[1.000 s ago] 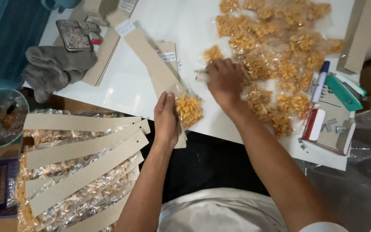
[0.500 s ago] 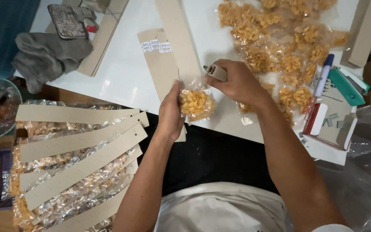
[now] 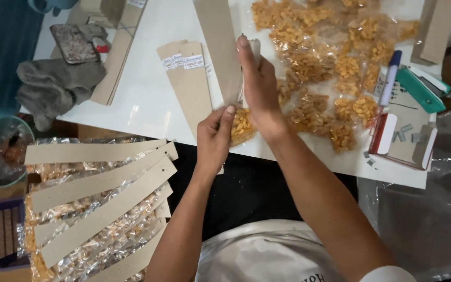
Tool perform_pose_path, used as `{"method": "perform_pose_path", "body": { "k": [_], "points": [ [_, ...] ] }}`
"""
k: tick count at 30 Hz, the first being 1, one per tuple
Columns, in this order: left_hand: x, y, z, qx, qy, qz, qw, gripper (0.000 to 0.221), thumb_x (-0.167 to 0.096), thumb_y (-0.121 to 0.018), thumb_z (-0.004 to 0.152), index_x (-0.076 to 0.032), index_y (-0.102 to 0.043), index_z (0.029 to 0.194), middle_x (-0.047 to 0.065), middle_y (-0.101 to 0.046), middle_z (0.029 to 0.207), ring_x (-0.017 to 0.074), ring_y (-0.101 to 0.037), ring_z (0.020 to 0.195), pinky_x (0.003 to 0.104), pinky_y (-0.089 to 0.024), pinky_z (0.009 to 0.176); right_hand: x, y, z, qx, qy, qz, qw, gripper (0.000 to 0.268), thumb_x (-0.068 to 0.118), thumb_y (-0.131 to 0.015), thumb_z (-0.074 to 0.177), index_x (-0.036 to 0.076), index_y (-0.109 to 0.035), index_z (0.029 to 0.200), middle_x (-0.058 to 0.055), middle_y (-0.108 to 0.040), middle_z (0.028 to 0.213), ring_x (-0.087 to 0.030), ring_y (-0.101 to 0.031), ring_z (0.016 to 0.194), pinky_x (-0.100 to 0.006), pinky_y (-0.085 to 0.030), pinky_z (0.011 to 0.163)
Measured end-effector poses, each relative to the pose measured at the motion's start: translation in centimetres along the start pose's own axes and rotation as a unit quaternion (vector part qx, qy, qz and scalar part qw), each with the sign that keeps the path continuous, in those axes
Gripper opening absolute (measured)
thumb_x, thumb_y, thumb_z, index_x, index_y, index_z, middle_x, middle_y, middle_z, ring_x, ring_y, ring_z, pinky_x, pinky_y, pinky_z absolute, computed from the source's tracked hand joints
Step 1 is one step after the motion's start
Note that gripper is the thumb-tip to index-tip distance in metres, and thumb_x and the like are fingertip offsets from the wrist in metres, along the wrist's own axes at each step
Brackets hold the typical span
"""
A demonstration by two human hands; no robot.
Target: Stapling small plastic bags of nuts onto cardboard display strips using a handheld stapler.
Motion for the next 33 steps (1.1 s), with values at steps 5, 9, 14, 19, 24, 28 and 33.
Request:
{"method": "perform_pose_path", "body": {
  "k": [5, 9, 14, 19, 24, 28, 33],
  "points": [
    [1.5, -2.3, -0.4, 0.036, -0.006, 0.023, 0.999, 0.037, -0.033, -0.059, 0.1, -0.006, -0.073, 0.122, 0.014, -0.069, 0.132, 0.0172, -0.069, 0.113, 0.028, -0.059, 0.091, -0.5, 2.2, 0.2, -0.009, 0.02, 0.069, 0.997, 0.071, 0.074, -0.05, 0.077, 0.007, -0.069, 0.088, -0.005, -0.071, 0.068, -0.02, -0.075, 0.058, -0.028, -0.063, 0.048],
    [3.2, -3.0, 0.7, -0.001, 0.008, 0.035, 0.999, 0.035, -0.032, -0.056, 0.103, -0.005, -0.078, 0.107, 0.004, -0.07, 0.085, 0.0135, -0.058, 0.086, 0.033, -0.05, 0.08, -1.5, 8.7, 2.0, -0.069, 0.144, -0.176, 0.971, 0.047, 0.052, -0.069, 0.083, 0.006, -0.067, 0.093, -0.011, -0.066, 0.087, -0.033, -0.07, 0.082, -0.04, -0.057, 0.067],
    [5.8, -1.8, 1.3, -0.035, 0.149, -0.061, 0.986, 0.069, -0.034, -0.055, 0.104, 0.015, -0.037, 0.15, 0.041, -0.052, 0.14, 0.0465, -0.058, 0.127, 0.056, -0.048, 0.105, -4.6, 13.6, 4.2, -0.088, 0.285, -0.615, 0.73, 0.055, 0.016, -0.095, 0.063, 0.006, -0.06, 0.105, -0.014, -0.059, 0.104, -0.039, -0.063, 0.101, -0.049, -0.057, 0.081],
    [13.3, -2.3, 2.5, -0.017, 0.221, -0.143, 0.965, 0.065, -0.041, -0.048, 0.107, 0.006, -0.042, 0.152, 0.025, -0.055, 0.135, 0.0297, -0.058, 0.116, 0.046, -0.052, 0.1, 1.9, 5.9, -6.5, -0.017, 0.577, -0.413, 0.704, 0.034, 0.021, -0.039, 0.109, 0.009, -0.069, 0.094, -0.011, -0.066, 0.093, -0.031, -0.069, 0.086, -0.04, -0.056, 0.082],
    [5.7, -2.5, 0.7, -0.009, 0.222, -0.16, 0.962, 0.079, -0.057, -0.042, 0.102, 0.008, -0.049, 0.144, 0.022, -0.058, 0.123, 0.0254, -0.058, 0.107, 0.043, -0.053, 0.094, -1.0, 3.2, -10.2, 0.075, 0.613, -0.415, 0.668, 0.019, 0.017, -0.061, 0.105, 0.005, -0.071, 0.095, -0.013, -0.074, 0.115, -0.033, -0.071, 0.11, -0.05, -0.057, 0.095],
    [8.9, -2.1, 2.4, -0.007, 0.104, -0.108, 0.989, 0.036, -0.035, -0.059, 0.105, -0.003, -0.075, 0.106, 0.005, -0.071, 0.089, 0.0138, -0.062, 0.085, 0.039, -0.056, 0.087, 0.3, 3.5, -10.8, 0.1, 0.624, -0.378, 0.677, 0.015, 0.014, -0.061, 0.105, 0.004, -0.072, 0.101, -0.015, -0.074, 0.117, -0.036, -0.071, 0.111, -0.051, -0.057, 0.092],
    [6.0, -2.2, 1.6, -0.024, 0.02, -0.042, 0.999, 0.031, -0.032, -0.058, 0.107, -0.008, -0.075, 0.096, -0.001, -0.061, 0.079, 0.0086, -0.052, 0.084, 0.032, -0.052, 0.082, 2.6, 5.0, -5.6, 0.085, 0.477, -0.188, 0.854, 0.022, 0.024, -0.074, 0.094, 0.006, -0.06, 0.092, -0.008, -0.059, 0.089, -0.029, -0.064, 0.089, -0.044, -0.051, 0.084]
  ]
}}
Point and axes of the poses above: each hand's wrist, its own z-axis towards the middle knuckle, its own y-axis out of the back of the hand, x = y × z, the point moved 10 cm from there along z, towards the middle knuckle
